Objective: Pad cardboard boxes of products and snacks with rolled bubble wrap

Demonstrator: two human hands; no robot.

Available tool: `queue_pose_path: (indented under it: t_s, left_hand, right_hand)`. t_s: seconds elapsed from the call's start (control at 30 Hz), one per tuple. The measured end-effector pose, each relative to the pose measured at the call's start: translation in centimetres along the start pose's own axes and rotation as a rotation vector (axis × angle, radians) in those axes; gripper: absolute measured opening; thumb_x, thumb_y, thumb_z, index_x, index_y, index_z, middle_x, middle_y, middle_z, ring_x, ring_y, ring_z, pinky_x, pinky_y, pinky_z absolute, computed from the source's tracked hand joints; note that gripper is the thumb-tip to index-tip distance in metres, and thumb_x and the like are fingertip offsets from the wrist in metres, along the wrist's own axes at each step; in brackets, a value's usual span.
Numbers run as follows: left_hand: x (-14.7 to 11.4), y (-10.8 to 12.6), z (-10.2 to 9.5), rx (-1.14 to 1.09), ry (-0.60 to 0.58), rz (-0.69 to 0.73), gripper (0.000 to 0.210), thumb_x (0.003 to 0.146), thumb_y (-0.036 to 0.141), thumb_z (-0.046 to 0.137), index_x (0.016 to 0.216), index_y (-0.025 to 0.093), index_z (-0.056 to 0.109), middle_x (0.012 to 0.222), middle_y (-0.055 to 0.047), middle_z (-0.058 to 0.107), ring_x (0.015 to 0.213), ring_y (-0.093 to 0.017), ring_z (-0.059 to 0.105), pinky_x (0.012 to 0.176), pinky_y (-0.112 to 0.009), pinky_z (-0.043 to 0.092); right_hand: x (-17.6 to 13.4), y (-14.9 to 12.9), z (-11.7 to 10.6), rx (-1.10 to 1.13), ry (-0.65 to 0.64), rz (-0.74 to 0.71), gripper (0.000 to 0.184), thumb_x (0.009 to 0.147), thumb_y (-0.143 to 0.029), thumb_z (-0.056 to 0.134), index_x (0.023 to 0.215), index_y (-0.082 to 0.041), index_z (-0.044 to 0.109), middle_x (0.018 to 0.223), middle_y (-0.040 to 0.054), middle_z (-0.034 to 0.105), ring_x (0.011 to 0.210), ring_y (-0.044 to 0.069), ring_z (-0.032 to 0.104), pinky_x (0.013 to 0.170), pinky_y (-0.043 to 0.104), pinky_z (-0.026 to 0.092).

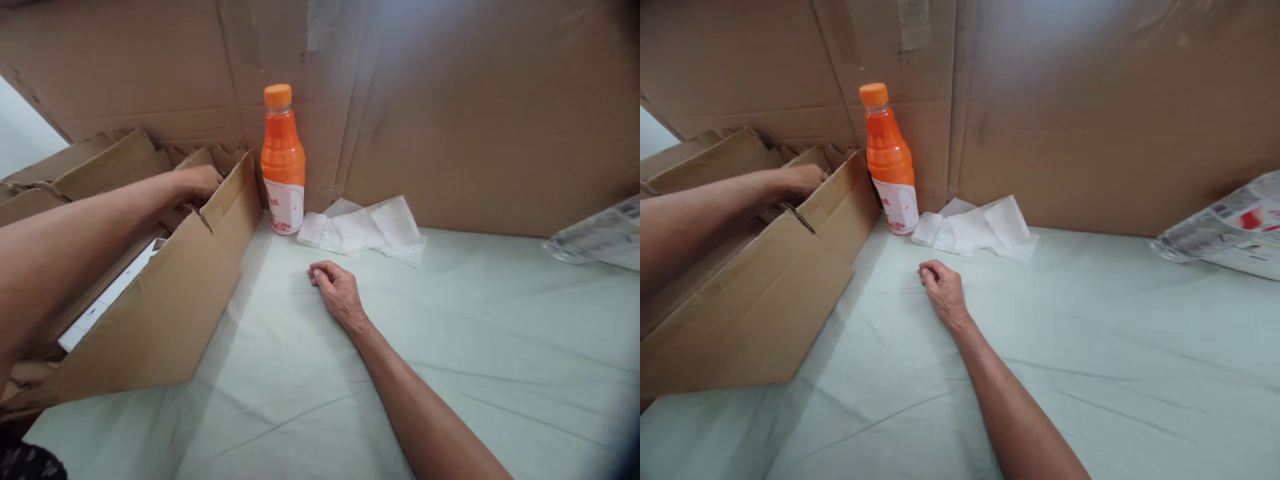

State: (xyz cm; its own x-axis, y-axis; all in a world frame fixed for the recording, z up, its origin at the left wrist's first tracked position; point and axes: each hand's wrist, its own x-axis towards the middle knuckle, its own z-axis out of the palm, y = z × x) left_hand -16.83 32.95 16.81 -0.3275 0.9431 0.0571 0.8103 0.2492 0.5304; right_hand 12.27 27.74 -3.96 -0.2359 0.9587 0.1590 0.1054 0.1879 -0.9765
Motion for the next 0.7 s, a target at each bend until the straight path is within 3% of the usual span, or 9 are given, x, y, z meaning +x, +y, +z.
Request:
queue_pose_path:
  t_s: [0.1,0.17,0.23,0.3,0.37,0.43,0.5,0.6,0.7]
  left_hand:
    - [-1.6,1.2,-3.4,0.014,0.237,-0.032,0.030,0.073,0.017,0.068,0.099,0.003,0.072,0.078,-0.003,0.071,0.073,-0.014,0.062,0.082,-0.038,0.056]
    - [-4.6,2.5,-5.1,-0.057,0.444,0.098,0.034,0.075,0.017,0.064,0.107,0.007,0.072,0.087,-0.002,0.072,0.068,-0.009,0.059,0.077,-0.031,0.056]
    - [-8.9,4.0,-5.2,-0.122,0.538,0.306,0.029,0.074,0.019,0.066,0.101,0.012,0.075,0.087,-0.001,0.072,0.067,-0.009,0.058,0.067,-0.026,0.052]
    - [-13.6,5.4,-3.6,-0.088,0.454,0.469,0.019,0.073,0.020,0.069,0.090,0.016,0.076,0.085,0.001,0.073,0.068,-0.010,0.058,0.062,-0.024,0.047]
    - [-17.5,6.4,-1.1,-0.066,0.197,0.604,0.010,0.077,0.018,0.064,0.082,0.019,0.073,0.075,0.003,0.070,0.064,-0.010,0.057,0.058,-0.023,0.043]
    - [-19.5,6.9,0.7,-0.063,-0.101,0.679,0.010,0.081,0.019,0.062,0.076,0.019,0.070,0.069,0.004,0.068,0.060,-0.009,0.056,0.054,-0.023,0.040]
    - [-19.3,6.6,0.6,-0.074,-0.176,0.668,0.011,0.084,0.022,0.061,0.079,0.018,0.071,0.072,0.003,0.070,0.062,-0.010,0.058,0.056,-0.023,0.041]
    - [-15.6,4.5,-3.0,-0.056,0.126,0.559,0.014,0.084,0.023,0.061,0.086,0.016,0.073,0.080,0.000,0.073,0.068,-0.011,0.057,0.066,-0.024,0.044]
    - [-9.9,0.7,-7.3,0.087,0.311,0.264,0.015,0.078,0.017,0.065,0.089,0.015,0.075,0.073,0.004,0.068,0.066,-0.010,0.050,0.072,-0.023,0.044]
  right_hand:
    - [0.2,0.3,0.1,0.009,0.021,-0.005,0.021,0.080,-0.035,0.059,0.087,-0.019,0.071,0.079,0.0045,0.074,0.066,0.016,0.065,0.069,0.032,0.053]
    - [0.2,-0.4,-0.1,0.018,0.052,-0.011,0.025,0.079,-0.040,0.062,0.089,-0.018,0.070,0.084,0.0065,0.075,0.073,0.019,0.067,0.073,0.034,0.054]
    - [-0.2,-2.3,-0.3,0.074,0.064,-0.043,0.037,0.078,-0.047,0.066,0.103,-0.019,0.068,0.102,0.0093,0.075,0.088,0.021,0.069,0.079,0.035,0.055]
    - [-1.1,-5.5,-0.4,0.230,0.011,-0.124,0.056,0.077,-0.055,0.070,0.123,-0.023,0.062,0.122,0.0096,0.071,0.104,0.023,0.068,0.083,0.036,0.056]
    - [-2.0,-9.1,-0.5,0.407,-0.050,-0.219,0.066,0.076,-0.061,0.073,0.132,-0.028,0.057,0.127,0.0072,0.069,0.110,0.023,0.068,0.086,0.037,0.057]
    - [-2.1,-11.9,-1.0,0.470,-0.042,-0.236,0.058,0.076,-0.060,0.076,0.123,-0.027,0.064,0.117,0.0053,0.072,0.106,0.024,0.069,0.086,0.038,0.059]
    - [-0.8,-12.9,-1.9,0.472,0.076,-0.182,0.045,0.076,-0.054,0.079,0.109,-0.025,0.069,0.107,0.0044,0.074,0.103,0.023,0.070,0.085,0.037,0.060]
    - [3.0,-10.8,-3.8,0.520,0.291,-0.076,0.038,0.086,-0.058,0.063,0.105,-0.026,0.068,0.113,0.0053,0.073,0.110,0.023,0.069,0.083,0.037,0.062]
    - [5.4,-6.3,-4.5,0.354,0.310,0.088,0.053,0.092,-0.067,0.038,0.098,-0.023,0.066,0.106,0.0113,0.074,0.095,0.026,0.072,0.067,0.039,0.062]
